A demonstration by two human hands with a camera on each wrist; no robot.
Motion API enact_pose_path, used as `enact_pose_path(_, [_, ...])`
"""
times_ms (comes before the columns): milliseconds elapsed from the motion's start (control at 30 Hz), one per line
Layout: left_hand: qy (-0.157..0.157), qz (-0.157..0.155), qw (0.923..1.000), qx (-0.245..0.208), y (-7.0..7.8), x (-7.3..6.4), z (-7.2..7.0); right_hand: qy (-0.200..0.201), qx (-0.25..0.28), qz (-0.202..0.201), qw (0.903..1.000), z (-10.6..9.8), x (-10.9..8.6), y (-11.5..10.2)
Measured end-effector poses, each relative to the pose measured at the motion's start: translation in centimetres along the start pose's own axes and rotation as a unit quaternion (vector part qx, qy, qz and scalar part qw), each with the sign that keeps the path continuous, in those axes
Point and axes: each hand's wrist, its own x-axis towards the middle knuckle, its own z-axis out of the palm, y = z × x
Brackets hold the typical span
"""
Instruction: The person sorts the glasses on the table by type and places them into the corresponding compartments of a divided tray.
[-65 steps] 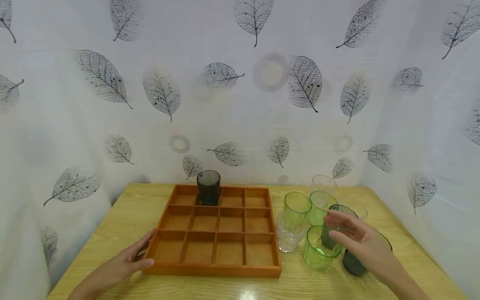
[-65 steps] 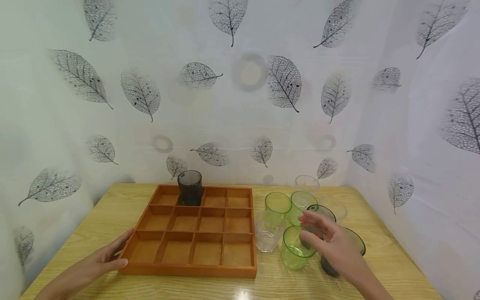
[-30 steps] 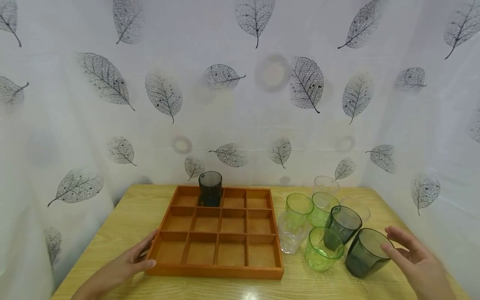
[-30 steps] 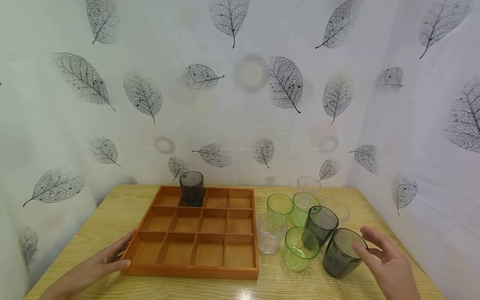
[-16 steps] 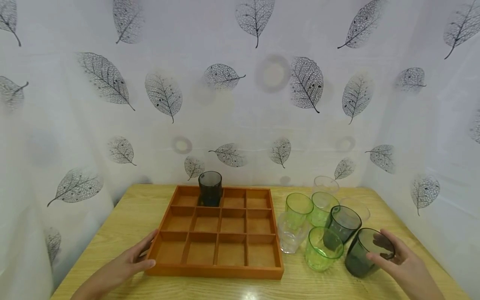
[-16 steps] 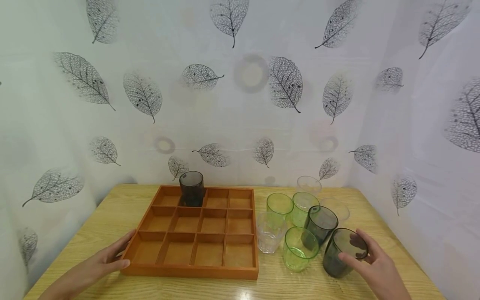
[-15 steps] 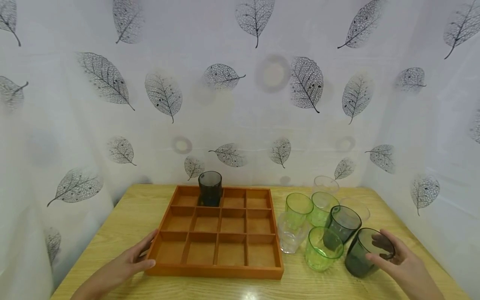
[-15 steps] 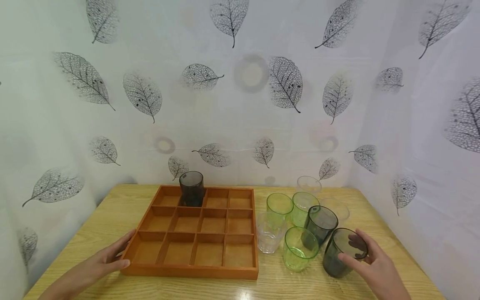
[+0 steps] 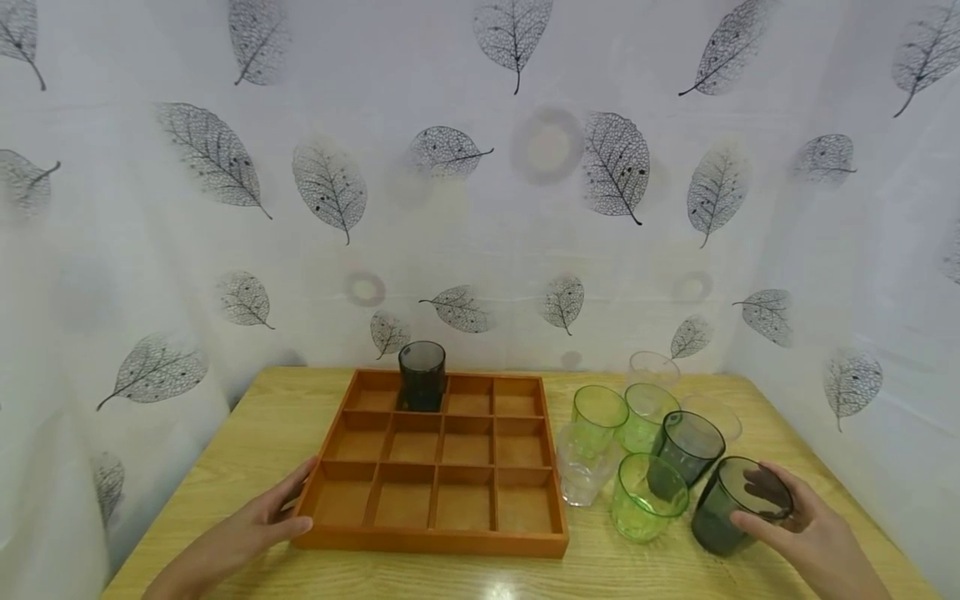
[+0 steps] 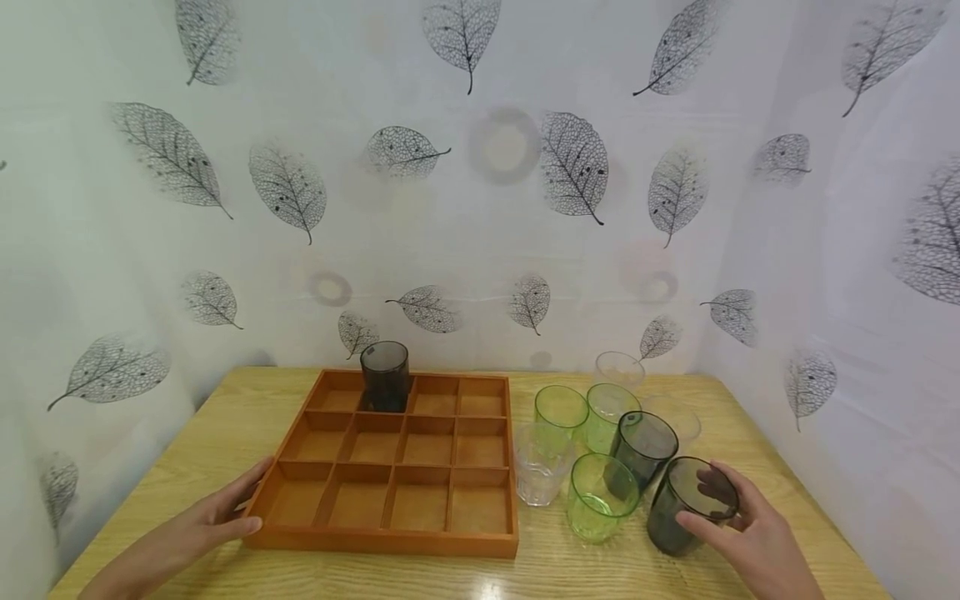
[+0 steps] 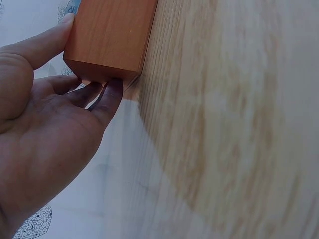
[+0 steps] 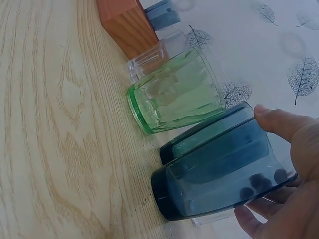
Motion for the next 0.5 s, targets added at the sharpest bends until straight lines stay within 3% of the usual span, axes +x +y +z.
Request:
enact_pose_path(133, [0.000,0.003,1.0000,0.002,0.0,0.1,-0.1,0.002,-0.001,0.004,1.0000,0.0,-0.2,0.0])
enact_pose_path(400, [0.006,0.007,0.9999,0.012,0.1,0.1,0.1,0.018,0.027,-0.024,0.9992,0.8,-1.3,0.4])
enact_pose_path(500, [0.007,0.007,0.9999,0.013,0.1,0.1,0.1,0.024,0.043,-0.058,0.9971,1.5,-1.7,0.5])
